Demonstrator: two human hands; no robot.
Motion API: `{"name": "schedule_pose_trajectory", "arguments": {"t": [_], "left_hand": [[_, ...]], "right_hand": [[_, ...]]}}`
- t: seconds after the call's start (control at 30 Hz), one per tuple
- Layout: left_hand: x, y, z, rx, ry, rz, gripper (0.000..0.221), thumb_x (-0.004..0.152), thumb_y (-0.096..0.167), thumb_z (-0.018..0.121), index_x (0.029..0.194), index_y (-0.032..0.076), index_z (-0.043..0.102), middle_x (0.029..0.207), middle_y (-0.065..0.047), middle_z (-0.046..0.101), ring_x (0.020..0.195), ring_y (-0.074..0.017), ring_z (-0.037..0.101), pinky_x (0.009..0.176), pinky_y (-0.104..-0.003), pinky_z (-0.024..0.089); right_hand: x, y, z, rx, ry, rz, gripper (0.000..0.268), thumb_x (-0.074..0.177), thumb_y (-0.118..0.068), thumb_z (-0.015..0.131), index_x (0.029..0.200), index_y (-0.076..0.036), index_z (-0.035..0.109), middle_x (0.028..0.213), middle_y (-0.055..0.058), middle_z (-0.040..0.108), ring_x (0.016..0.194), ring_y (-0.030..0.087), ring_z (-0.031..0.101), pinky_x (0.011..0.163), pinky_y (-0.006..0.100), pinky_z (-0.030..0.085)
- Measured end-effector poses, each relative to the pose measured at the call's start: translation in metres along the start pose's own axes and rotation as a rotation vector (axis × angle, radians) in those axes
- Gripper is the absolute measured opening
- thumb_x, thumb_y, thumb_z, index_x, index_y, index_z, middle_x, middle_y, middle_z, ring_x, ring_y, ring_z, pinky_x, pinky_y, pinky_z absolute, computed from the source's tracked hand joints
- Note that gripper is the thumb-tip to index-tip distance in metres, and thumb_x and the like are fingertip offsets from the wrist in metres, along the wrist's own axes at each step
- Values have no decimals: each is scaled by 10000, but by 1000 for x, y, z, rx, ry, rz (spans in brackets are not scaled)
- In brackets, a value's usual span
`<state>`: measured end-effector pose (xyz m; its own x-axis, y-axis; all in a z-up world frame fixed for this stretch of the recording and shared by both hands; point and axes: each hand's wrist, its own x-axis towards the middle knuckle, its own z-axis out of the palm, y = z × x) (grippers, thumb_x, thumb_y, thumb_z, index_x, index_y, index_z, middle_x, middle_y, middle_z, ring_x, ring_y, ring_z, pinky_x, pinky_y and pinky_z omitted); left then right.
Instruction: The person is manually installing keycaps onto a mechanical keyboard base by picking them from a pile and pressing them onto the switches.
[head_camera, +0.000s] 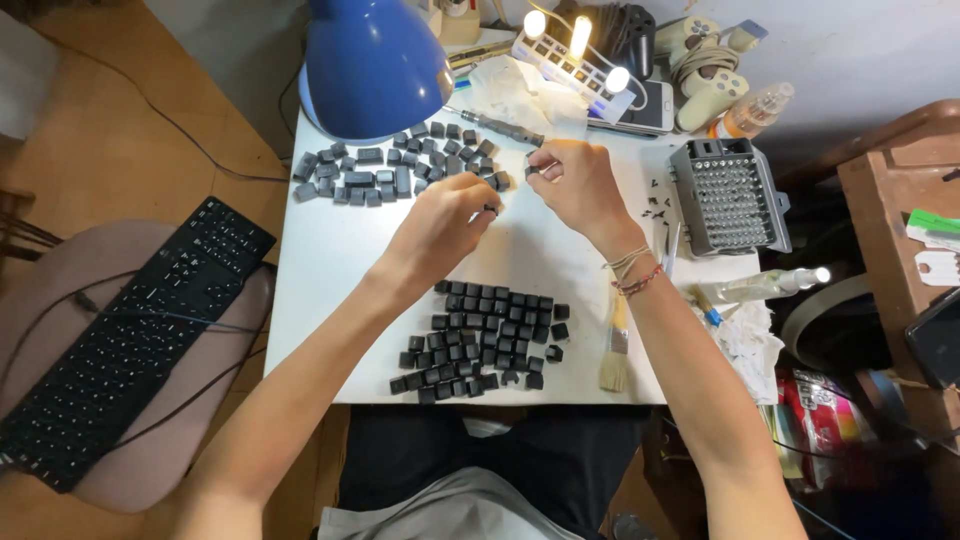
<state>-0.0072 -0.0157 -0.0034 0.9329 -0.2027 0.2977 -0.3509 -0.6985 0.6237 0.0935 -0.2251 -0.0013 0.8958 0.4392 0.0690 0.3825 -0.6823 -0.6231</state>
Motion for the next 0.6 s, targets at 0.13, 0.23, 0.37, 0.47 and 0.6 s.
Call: {"name": "schedule_pose_trajectory", "arguments": {"t": [0.13,0.23,0.37,0.47,0.6], "left_hand": [[34,-18,-3,-15,40,-6,122,908,38,747,1027,61,737,1059,-132,711,972,-385,721,785,-441,628],[63,-35,1,-32,53,-45,99,912,52,743,1004,88,746,986,-80,705,936,-332,725,769,-388,615],[91,-42,2,-16,4,0,82,883,36,768,946,85,750,886,-91,686,867,-343,717,728,-407,610],[102,-53,19,56,-26,13,92,840,58,793,876,134,755,839,-85,653,822,-353,701,703,-433,609],[109,-60,25,256,-80,145,197,804,117,833,693,234,719,675,24,596,814,-252,595,763,-355,460]], "right_hand": [[19,0,4,51,49,-92,199,842,-53,783,1039,-25,768,939,152,764,813,224,762,739,305,606],[24,-2,5,99,50,-106,135,855,-141,814,966,-72,777,867,124,767,764,222,762,696,328,616],[21,-11,-1,104,29,-99,113,839,-89,801,949,-69,787,848,131,769,779,251,757,685,295,612],[19,-8,-2,102,16,-109,94,851,-83,786,942,-99,802,848,111,770,786,244,754,669,292,613],[17,-2,-1,107,-17,-122,132,861,-70,757,951,-145,818,879,78,772,800,205,744,665,283,610]]}}
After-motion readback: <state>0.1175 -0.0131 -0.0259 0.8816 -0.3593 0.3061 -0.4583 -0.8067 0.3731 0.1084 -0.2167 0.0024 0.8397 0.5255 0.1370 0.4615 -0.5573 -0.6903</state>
